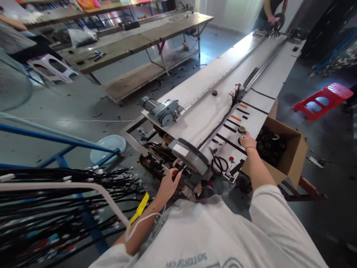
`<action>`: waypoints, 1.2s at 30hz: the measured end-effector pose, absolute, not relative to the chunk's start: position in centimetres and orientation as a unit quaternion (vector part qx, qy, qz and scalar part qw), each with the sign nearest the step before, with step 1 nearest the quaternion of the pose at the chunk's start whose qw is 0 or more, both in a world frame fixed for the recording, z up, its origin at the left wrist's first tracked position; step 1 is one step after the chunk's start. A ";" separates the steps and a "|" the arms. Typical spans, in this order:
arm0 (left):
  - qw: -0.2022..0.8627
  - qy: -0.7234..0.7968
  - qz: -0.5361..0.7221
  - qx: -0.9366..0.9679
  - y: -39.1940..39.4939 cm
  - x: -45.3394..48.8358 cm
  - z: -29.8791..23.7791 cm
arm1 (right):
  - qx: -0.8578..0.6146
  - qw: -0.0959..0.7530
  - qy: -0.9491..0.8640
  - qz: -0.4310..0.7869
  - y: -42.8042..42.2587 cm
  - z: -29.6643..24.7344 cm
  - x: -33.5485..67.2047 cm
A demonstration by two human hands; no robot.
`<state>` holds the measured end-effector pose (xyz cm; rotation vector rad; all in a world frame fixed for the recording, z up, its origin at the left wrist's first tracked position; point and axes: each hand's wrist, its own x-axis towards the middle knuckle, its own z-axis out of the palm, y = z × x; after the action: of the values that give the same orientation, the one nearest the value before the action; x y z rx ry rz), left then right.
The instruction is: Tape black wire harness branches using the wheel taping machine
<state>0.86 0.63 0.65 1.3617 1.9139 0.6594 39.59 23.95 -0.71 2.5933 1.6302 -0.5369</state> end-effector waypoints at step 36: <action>0.418 0.634 0.252 0.600 2.0 -3.9 0.2 | 0.513 -0.256 0.701 -0.423 6.2 -2.3 12.3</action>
<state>-3.92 2.02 0.18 1.5039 1.5909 0.6314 12.33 6.23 -2.25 1.9440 2.6559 -1.6005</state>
